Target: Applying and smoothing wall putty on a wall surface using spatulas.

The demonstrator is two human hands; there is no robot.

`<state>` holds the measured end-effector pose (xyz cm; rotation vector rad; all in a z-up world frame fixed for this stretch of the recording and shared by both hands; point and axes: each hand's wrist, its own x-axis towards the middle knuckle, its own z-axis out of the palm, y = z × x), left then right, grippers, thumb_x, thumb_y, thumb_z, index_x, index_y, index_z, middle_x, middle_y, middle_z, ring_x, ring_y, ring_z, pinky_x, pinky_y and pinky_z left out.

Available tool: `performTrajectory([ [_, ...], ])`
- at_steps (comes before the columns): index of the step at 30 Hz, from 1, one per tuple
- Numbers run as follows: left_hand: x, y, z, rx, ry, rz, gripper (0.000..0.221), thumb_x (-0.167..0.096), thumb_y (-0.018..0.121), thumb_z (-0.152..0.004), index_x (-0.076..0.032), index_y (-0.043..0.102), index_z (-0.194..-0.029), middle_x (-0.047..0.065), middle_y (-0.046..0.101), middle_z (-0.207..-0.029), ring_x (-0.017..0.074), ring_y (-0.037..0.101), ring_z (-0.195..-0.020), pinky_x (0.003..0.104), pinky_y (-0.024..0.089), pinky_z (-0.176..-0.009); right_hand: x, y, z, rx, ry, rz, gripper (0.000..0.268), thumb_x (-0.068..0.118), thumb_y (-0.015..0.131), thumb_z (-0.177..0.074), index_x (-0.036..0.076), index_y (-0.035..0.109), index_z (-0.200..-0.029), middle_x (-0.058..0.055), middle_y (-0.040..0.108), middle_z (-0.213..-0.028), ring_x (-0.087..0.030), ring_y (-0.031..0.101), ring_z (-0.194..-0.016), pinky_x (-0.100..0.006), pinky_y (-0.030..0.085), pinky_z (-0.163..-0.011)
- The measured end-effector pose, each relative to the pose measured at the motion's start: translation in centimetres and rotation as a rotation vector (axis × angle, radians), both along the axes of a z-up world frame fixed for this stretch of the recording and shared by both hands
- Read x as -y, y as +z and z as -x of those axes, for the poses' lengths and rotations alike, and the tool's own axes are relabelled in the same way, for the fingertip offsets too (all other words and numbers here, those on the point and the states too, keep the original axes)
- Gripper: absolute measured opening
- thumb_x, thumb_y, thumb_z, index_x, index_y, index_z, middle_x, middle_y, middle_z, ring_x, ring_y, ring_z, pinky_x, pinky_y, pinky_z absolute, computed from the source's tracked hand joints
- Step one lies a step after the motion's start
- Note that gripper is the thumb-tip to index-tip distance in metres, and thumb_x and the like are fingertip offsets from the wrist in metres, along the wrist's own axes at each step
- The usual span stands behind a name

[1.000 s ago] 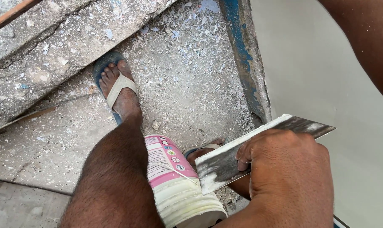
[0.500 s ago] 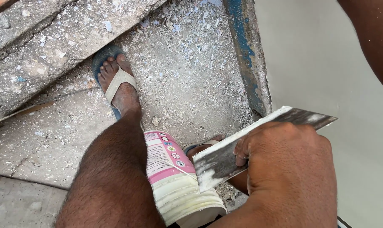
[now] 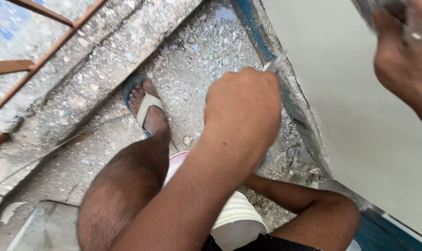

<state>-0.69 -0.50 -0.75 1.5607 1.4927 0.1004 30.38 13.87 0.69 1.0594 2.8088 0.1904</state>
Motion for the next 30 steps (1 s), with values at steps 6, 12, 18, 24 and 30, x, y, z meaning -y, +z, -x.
performTrajectory([
  [6,-2.4,-3.2,-0.2,0.462,0.665,-0.184,0.020,-0.019,0.058,-0.091,-0.002,0.068,-0.090,0.017,0.073,-0.081,0.0274,0.073,-0.077,0.039,0.056,-0.075,10.4,3.7,3.7,-0.690,-0.230,-0.064,0.015,0.006,0.069,-0.104,-0.009,0.068,-0.106,-0.027,0.069,-0.099,-0.030,0.067,-0.068,-0.035,0.050,-0.056],
  [12,-3.0,-2.8,-2.7,1.327,1.007,0.320,0.015,-0.017,0.051,-0.082,-0.003,0.057,-0.087,0.010,0.060,-0.082,0.0203,0.059,-0.071,0.036,0.053,-0.067,14.2,-0.3,3.0,-0.799,0.089,-0.051,0.018,0.019,0.077,-0.094,0.014,0.071,-0.111,-0.016,0.069,-0.129,-0.027,0.059,-0.116,-0.041,0.056,-0.079],
  [18,-2.6,-0.1,3.6,1.211,1.062,0.148,0.027,-0.024,0.052,-0.085,-0.001,0.064,-0.093,0.012,0.062,-0.081,0.0211,0.061,-0.068,0.034,0.052,-0.065,13.1,-4.6,-0.8,-0.692,-0.360,0.102,0.024,0.016,0.071,-0.099,0.004,0.067,-0.119,-0.015,0.070,-0.119,-0.025,0.064,-0.106,-0.037,0.054,-0.087],
  [24,-0.7,-3.1,8.5,1.367,1.332,0.163,0.030,-0.018,0.053,-0.090,0.003,0.060,-0.110,0.016,0.067,-0.095,0.0246,0.070,-0.081,0.038,0.061,-0.078,12.1,-18.5,-0.2,-1.869,-1.567,0.824,0.033,0.015,0.067,-0.099,0.006,0.054,-0.128,-0.003,0.065,-0.097,-0.013,0.065,-0.083,-0.029,0.059,-0.067],
  [30,-0.3,-1.4,9.1,1.469,1.377,0.150,0.040,-0.010,0.045,-0.089,0.006,0.062,-0.122,0.019,0.071,-0.108,0.0253,0.074,-0.091,0.036,0.062,-0.084,5.3,-30.2,9.4,-2.287,-1.323,1.097,0.023,0.012,0.068,-0.097,0.005,0.052,-0.112,-0.008,0.062,-0.105,-0.021,0.065,-0.096,-0.036,0.062,-0.083],
])
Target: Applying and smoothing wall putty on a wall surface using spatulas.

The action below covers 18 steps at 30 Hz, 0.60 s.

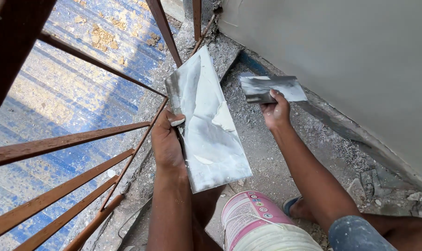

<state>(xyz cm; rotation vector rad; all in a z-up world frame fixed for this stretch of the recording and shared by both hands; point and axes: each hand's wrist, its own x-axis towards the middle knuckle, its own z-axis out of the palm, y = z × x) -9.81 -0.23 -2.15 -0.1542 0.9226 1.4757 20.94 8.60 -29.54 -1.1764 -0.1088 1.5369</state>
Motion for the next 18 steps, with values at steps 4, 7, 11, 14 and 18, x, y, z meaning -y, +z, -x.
performTrajectory([
  [4,0.7,-0.6,-0.2,-0.001,0.043,-0.018,0.039,-0.010,0.048,-0.091,0.009,0.061,-0.123,0.021,0.070,-0.110,0.0264,0.073,-0.094,0.038,0.061,-0.088,-8.4,-5.5,7.2,-0.107,-0.040,0.010,0.028,0.012,0.066,-0.092,0.005,0.053,-0.116,-0.011,0.063,-0.113,-0.026,0.065,-0.104,-0.040,0.058,-0.087],
  [7,0.9,-0.1,-0.7,-0.122,0.059,0.016,0.036,-0.010,0.049,-0.094,0.010,0.061,-0.122,0.022,0.070,-0.109,0.0272,0.072,-0.095,0.040,0.059,-0.088,-12.9,-8.9,10.8,-0.257,-0.204,0.044,0.035,0.008,0.062,-0.093,-0.003,0.051,-0.124,-0.019,0.062,-0.121,-0.032,0.065,-0.114,-0.042,0.058,-0.104],
  [11,-0.3,1.7,-1.5,-0.098,0.086,0.077,0.037,-0.015,0.048,-0.092,0.003,0.063,-0.120,0.019,0.070,-0.107,0.0261,0.071,-0.096,0.041,0.058,-0.087,-17.3,-11.6,13.1,-0.311,-0.304,0.065,0.035,0.008,0.055,-0.089,-0.003,0.050,-0.122,-0.019,0.061,-0.117,-0.033,0.065,-0.107,-0.046,0.059,-0.097],
  [14,-0.7,2.1,-1.8,-0.064,0.081,0.115,0.038,-0.015,0.048,-0.088,0.003,0.063,-0.118,0.016,0.071,-0.108,0.0241,0.071,-0.097,0.039,0.058,-0.090,-19.8,-10.1,13.3,-0.280,-0.313,0.056,0.033,0.005,0.053,-0.089,-0.007,0.050,-0.120,-0.023,0.064,-0.116,-0.037,0.069,-0.104,-0.042,0.064,-0.089],
  [18,-0.8,2.3,-2.3,-0.059,0.072,0.062,0.038,-0.013,0.048,-0.087,0.005,0.064,-0.116,0.016,0.069,-0.109,0.0233,0.069,-0.096,0.039,0.056,-0.090,-20.1,-3.0,13.6,-0.255,-0.286,0.018,0.031,0.003,0.052,-0.091,-0.013,0.049,-0.117,-0.030,0.066,-0.114,-0.042,0.072,-0.102,-0.036,0.066,-0.082],
])
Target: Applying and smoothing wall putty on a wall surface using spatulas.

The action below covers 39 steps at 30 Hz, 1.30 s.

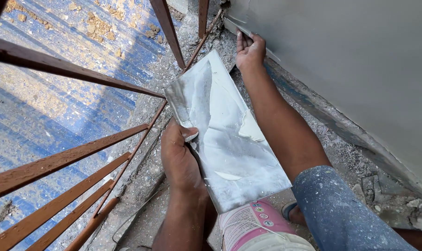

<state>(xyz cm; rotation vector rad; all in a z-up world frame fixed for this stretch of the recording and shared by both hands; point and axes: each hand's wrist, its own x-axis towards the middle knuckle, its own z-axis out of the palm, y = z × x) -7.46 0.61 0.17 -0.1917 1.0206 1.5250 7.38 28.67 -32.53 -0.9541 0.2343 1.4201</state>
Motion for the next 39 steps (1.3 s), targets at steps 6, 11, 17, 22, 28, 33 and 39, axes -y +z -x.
performTrajectory([
  [6,-0.8,-0.1,-1.2,0.039,-0.019,0.069,0.023,-0.015,0.049,-0.081,-0.001,0.060,-0.096,0.011,0.064,-0.092,0.0236,0.066,-0.083,0.042,0.057,-0.079,0.4,6.6,-0.6,-0.019,0.015,-0.016,0.030,0.001,0.051,-0.091,-0.013,0.049,-0.117,-0.028,0.065,-0.115,-0.042,0.071,-0.104,-0.036,0.065,-0.083],
  [11,-1.2,-2.1,-1.8,-0.081,-0.042,0.087,0.014,-0.016,0.049,-0.081,-0.004,0.055,-0.087,0.010,0.056,-0.085,0.0218,0.060,-0.075,0.039,0.053,-0.069,0.0,9.6,-1.4,-0.041,0.088,-0.086,0.029,0.000,0.052,-0.090,-0.016,0.052,-0.115,-0.029,0.066,-0.115,-0.041,0.071,-0.104,-0.035,0.065,-0.083],
  [17,-1.7,-2.5,-1.3,-0.179,-0.088,0.133,0.014,-0.018,0.050,-0.081,-0.005,0.053,-0.084,0.009,0.052,-0.085,0.0207,0.055,-0.078,0.037,0.050,-0.070,0.0,13.6,-1.2,-0.056,0.102,-0.112,0.029,-0.001,0.050,-0.092,-0.018,0.051,-0.115,-0.030,0.066,-0.114,-0.041,0.071,-0.105,-0.034,0.065,-0.084],
  [22,-1.9,-2.9,-1.4,-0.093,-0.044,0.110,0.014,-0.017,0.050,-0.079,-0.005,0.053,-0.084,0.010,0.052,-0.086,0.0222,0.056,-0.078,0.041,0.052,-0.072,0.3,17.2,-1.3,-0.052,0.117,-0.156,0.029,-0.003,0.048,-0.091,-0.021,0.050,-0.114,-0.033,0.066,-0.113,-0.042,0.072,-0.105,-0.033,0.066,-0.083],
  [28,-1.9,-2.9,-2.1,-0.186,-0.143,0.108,0.017,-0.017,0.049,-0.080,-0.003,0.054,-0.088,0.011,0.053,-0.086,0.0216,0.058,-0.078,0.038,0.052,-0.071,1.2,22.2,-1.2,-0.079,0.129,-0.171,0.031,-0.003,0.046,-0.091,-0.022,0.049,-0.115,-0.034,0.066,-0.114,-0.043,0.071,-0.105,-0.034,0.066,-0.081],
  [33,-2.1,-3.2,-1.9,-0.176,-0.126,0.091,0.016,-0.016,0.048,-0.082,-0.002,0.052,-0.088,0.010,0.053,-0.081,0.0205,0.060,-0.070,0.039,0.053,-0.066,1.4,24.4,-1.1,-0.095,0.129,-0.181,0.033,-0.003,0.047,-0.091,-0.023,0.049,-0.117,-0.034,0.067,-0.115,-0.042,0.071,-0.105,-0.031,0.065,-0.078],
  [39,-2.0,-2.9,-1.3,-0.135,-0.085,0.080,0.018,-0.017,0.047,-0.084,-0.002,0.049,-0.093,0.011,0.051,-0.085,0.0211,0.060,-0.072,0.041,0.055,-0.064,2.5,27.5,-1.0,-0.129,0.134,-0.225,0.034,-0.003,0.046,-0.091,-0.025,0.049,-0.117,-0.034,0.067,-0.114,-0.043,0.071,-0.106,-0.031,0.066,-0.079],
])
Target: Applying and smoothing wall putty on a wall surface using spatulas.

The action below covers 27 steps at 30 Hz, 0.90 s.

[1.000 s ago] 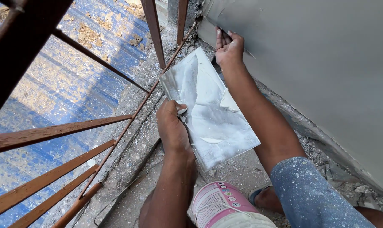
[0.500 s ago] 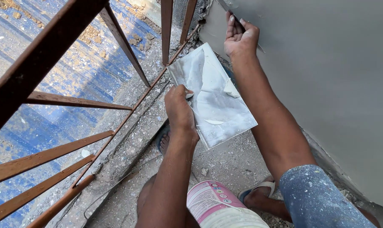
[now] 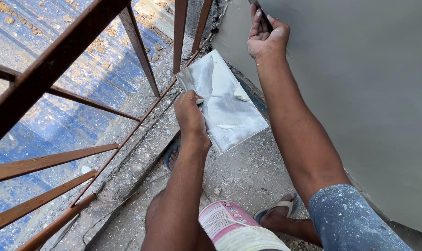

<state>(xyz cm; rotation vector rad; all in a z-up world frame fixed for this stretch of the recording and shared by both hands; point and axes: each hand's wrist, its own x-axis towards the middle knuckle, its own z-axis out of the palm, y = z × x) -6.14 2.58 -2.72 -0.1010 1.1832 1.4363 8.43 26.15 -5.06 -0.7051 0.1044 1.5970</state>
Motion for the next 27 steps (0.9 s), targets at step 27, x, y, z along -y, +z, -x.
performTrajectory([
  [27,0.6,0.3,0.0,0.235,-0.034,-0.309,0.040,-0.020,0.048,-0.092,0.003,0.059,-0.123,0.021,0.065,-0.112,0.0323,0.069,-0.101,0.045,0.058,-0.092,19.6,-4.3,-14.6,2.011,0.841,-0.239,0.021,0.021,0.060,-0.111,0.003,0.069,-0.117,-0.024,0.074,-0.091,-0.034,0.075,-0.085,-0.046,0.059,-0.081],
])
